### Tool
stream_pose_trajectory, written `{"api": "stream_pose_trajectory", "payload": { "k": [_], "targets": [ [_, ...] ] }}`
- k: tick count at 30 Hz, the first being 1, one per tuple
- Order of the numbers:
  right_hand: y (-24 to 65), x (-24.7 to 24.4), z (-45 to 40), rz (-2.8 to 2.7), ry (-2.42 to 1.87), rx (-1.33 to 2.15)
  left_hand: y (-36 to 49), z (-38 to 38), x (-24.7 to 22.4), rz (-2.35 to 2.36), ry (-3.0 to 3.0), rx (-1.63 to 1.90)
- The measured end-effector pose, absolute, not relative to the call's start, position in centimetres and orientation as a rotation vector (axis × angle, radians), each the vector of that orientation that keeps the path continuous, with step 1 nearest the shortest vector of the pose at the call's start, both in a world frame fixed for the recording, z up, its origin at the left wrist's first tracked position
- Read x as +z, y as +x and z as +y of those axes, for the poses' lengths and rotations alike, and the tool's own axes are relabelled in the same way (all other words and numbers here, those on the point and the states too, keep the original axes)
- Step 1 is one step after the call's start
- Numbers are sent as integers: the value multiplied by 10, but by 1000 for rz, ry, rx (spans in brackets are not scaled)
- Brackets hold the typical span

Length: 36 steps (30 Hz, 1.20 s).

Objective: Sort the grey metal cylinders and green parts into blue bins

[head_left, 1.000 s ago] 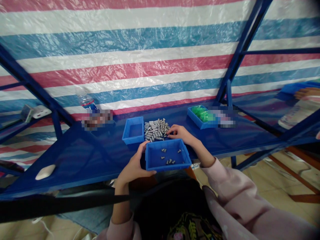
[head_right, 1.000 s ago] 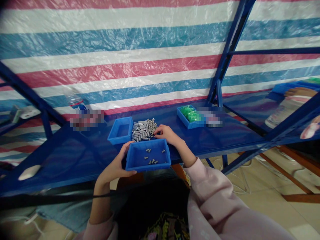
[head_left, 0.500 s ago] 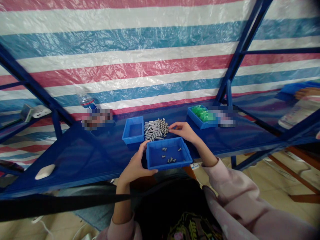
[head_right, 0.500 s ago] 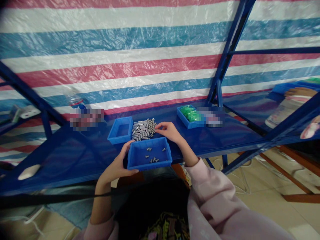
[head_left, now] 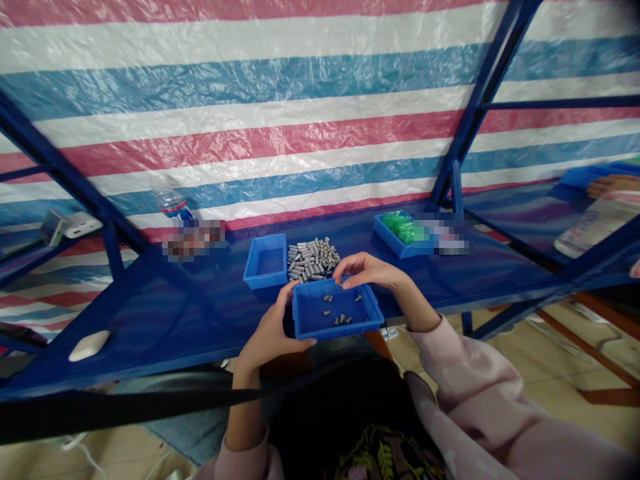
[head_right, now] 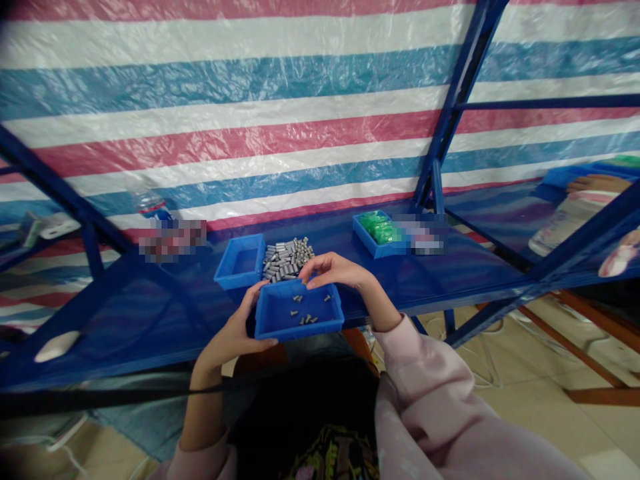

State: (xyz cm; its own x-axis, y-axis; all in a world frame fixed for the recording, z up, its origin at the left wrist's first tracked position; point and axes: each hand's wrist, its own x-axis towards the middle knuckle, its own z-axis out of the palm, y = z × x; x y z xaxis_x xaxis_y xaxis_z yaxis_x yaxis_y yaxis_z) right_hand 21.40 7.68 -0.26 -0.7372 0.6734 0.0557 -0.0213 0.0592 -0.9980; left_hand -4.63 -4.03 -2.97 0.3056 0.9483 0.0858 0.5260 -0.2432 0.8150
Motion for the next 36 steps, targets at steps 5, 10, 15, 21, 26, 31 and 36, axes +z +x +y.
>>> {"api": "stream_pose_trajectory", "payload": {
  "k": [5, 10, 15, 21, 26, 31, 36],
  "targets": [
    [213, -6, 78, -1771, -676, 1723, -46, -40, -30, 1305, 1884, 787],
    [210, -16, 86, -1633, -809, 1567, -46, -40, -31, 1311, 1890, 791],
    [209, -25, 94, -1661, -922, 1388, -45, -40, -29, 1327, 1874, 773],
    [209, -23, 93, -1837, -894, 1383, -47, -41, -28, 1297, 1905, 765],
    [212, -16, 91, -2025, -723, 1490, -51, -39, -29, 1233, 1946, 761],
    [213, -11, 89, -2131, -710, 1591, -51, -40, -28, 1214, 1949, 745],
    [211, -19, 91, -2098, -791, 1534, -51, -41, -28, 1225, 1952, 738]
  ]
}}
